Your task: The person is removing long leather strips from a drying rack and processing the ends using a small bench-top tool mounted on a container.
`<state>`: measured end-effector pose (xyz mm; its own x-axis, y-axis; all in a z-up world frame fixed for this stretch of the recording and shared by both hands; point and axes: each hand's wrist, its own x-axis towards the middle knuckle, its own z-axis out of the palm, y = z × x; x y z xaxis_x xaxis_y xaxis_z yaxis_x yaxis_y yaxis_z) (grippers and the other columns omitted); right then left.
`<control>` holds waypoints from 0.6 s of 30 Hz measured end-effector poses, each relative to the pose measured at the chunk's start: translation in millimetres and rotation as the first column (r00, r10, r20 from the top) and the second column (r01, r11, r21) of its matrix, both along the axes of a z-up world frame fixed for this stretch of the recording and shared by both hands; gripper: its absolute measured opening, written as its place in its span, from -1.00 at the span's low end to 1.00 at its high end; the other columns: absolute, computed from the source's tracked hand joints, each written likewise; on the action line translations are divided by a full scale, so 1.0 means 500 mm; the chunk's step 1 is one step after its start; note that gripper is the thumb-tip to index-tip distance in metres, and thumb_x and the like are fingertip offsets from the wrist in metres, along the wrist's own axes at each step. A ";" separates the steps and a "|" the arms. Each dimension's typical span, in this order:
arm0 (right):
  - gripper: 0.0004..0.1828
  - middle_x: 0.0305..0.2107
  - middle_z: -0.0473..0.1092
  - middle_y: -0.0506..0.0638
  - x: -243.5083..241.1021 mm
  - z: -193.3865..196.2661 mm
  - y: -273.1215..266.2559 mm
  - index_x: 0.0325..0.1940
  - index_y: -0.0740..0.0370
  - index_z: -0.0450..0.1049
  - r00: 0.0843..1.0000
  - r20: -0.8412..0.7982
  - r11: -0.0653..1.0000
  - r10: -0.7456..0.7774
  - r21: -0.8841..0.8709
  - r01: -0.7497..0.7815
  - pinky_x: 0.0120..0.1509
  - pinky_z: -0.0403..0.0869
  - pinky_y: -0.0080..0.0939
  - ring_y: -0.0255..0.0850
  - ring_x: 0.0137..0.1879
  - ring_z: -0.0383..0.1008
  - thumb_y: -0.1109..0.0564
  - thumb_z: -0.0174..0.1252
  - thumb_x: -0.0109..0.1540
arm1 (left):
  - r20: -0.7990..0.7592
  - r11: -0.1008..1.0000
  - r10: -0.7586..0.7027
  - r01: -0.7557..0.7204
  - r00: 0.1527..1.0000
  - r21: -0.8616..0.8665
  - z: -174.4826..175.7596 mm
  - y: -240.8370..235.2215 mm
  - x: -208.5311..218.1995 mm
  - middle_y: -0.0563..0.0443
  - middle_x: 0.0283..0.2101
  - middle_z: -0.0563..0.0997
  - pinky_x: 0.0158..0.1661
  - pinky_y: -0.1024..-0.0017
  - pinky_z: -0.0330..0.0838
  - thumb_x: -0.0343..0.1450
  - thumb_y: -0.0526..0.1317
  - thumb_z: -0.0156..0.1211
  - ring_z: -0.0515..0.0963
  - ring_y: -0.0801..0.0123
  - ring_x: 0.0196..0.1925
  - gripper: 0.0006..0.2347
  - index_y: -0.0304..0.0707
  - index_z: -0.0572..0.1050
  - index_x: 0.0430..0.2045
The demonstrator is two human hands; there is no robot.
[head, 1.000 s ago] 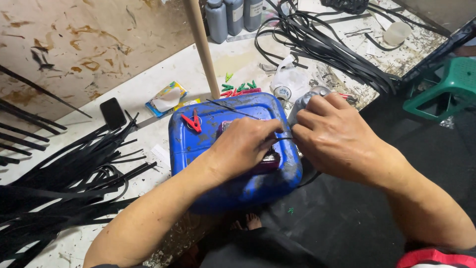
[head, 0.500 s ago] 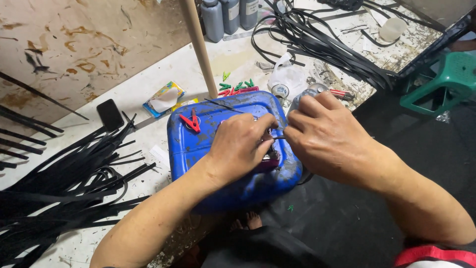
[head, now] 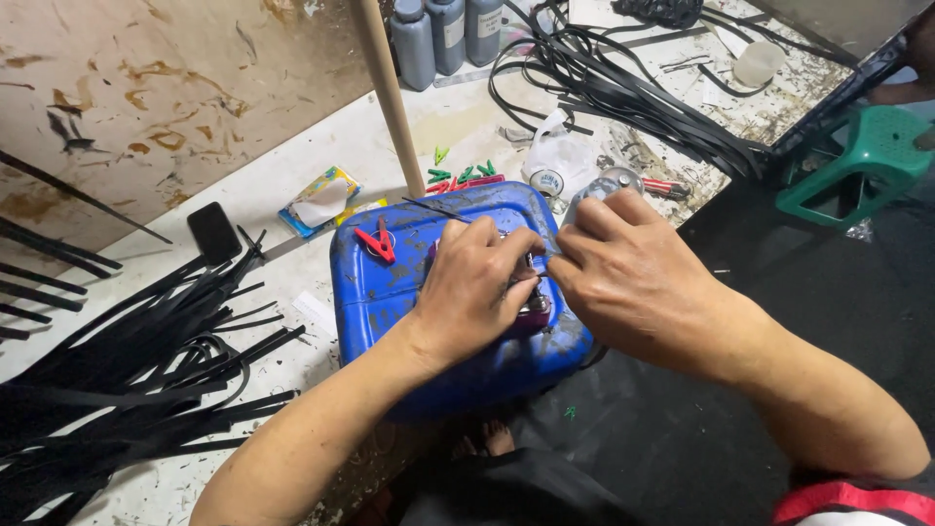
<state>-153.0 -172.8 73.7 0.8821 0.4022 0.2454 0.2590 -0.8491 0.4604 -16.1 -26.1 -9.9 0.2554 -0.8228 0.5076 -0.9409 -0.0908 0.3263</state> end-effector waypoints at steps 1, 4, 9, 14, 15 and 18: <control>-0.86 -0.50 0.31 -0.04 -0.001 0.000 0.002 -0.46 0.01 0.34 1.000 0.001 1.000 -0.002 -0.001 0.002 -0.11 0.32 -0.03 -0.03 -0.22 0.32 0.17 0.12 0.18 | 0.001 1.000 -0.002 0.002 1.000 -0.001 -0.002 -0.001 0.000 -0.02 -0.43 0.43 -0.17 0.14 0.22 0.27 -0.19 0.38 0.46 0.11 -0.23 -0.71 -0.04 0.49 -0.17; -0.85 -0.50 0.30 -0.05 -0.005 -0.002 0.005 -0.47 0.01 0.33 1.000 -0.001 1.000 -0.014 -0.028 0.013 -0.13 0.31 -0.04 -0.03 -0.21 0.33 0.17 0.12 0.17 | -0.005 1.000 -0.011 0.011 1.000 -0.029 -0.008 -0.004 -0.002 -0.03 -0.44 0.41 -0.18 0.15 0.21 0.28 -0.21 0.35 0.45 0.12 -0.25 -0.73 -0.05 0.48 -0.18; -0.82 -0.49 0.33 -0.04 -0.037 0.004 0.010 -0.51 -0.01 0.31 0.996 0.041 0.997 -0.081 0.001 0.081 -0.06 0.35 0.00 0.00 -0.22 0.36 0.15 0.12 0.17 | -0.006 0.997 -0.049 0.048 0.999 -0.066 -0.001 -0.011 -0.019 -0.02 -0.42 0.44 -0.16 0.16 0.20 0.29 -0.20 0.38 0.45 0.15 -0.23 -0.71 -0.07 0.48 -0.14; -0.71 -0.52 0.28 -0.07 -0.103 0.008 0.011 -0.50 0.04 0.27 0.982 0.102 0.986 -0.157 0.068 0.151 -0.06 0.35 -0.02 -0.02 -0.28 0.34 0.17 0.11 0.32 | 0.010 0.980 -0.120 0.120 0.993 -0.159 0.033 0.019 -0.043 0.01 -0.38 0.49 -0.19 0.16 0.18 0.39 -0.25 0.32 0.45 0.15 -0.18 -0.68 -0.16 0.49 0.03; -0.66 -0.53 0.27 -0.05 -0.118 0.007 0.011 -0.51 0.07 0.24 0.979 0.128 0.984 -0.160 0.104 0.148 -0.09 0.32 -0.02 -0.01 -0.30 0.31 0.18 0.13 0.34 | -0.009 0.968 -0.156 0.151 0.988 -0.201 0.042 0.032 -0.046 0.01 -0.33 0.53 -0.19 0.16 0.19 0.44 -0.26 0.28 0.46 0.12 -0.13 -0.67 -0.23 0.48 0.10; -0.74 -0.43 0.42 -0.11 -0.158 -0.026 -0.003 -0.43 0.09 0.37 0.965 0.218 0.963 -0.149 0.253 0.091 -0.07 0.32 -0.05 -0.06 -0.25 0.40 0.13 0.19 0.35 | -0.111 0.906 -0.176 0.117 0.978 -0.407 0.095 0.076 -0.086 -0.11 -0.28 0.64 -0.11 0.25 0.35 0.44 -0.37 0.36 0.50 0.11 -0.29 -0.85 -0.39 0.53 -0.19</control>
<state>-232.0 -174.4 60.6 0.8269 0.2012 0.5251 0.0587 -0.9596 0.2753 -59.3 12.1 37.4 0.2411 -0.5952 0.7666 -0.8747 0.2089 0.4373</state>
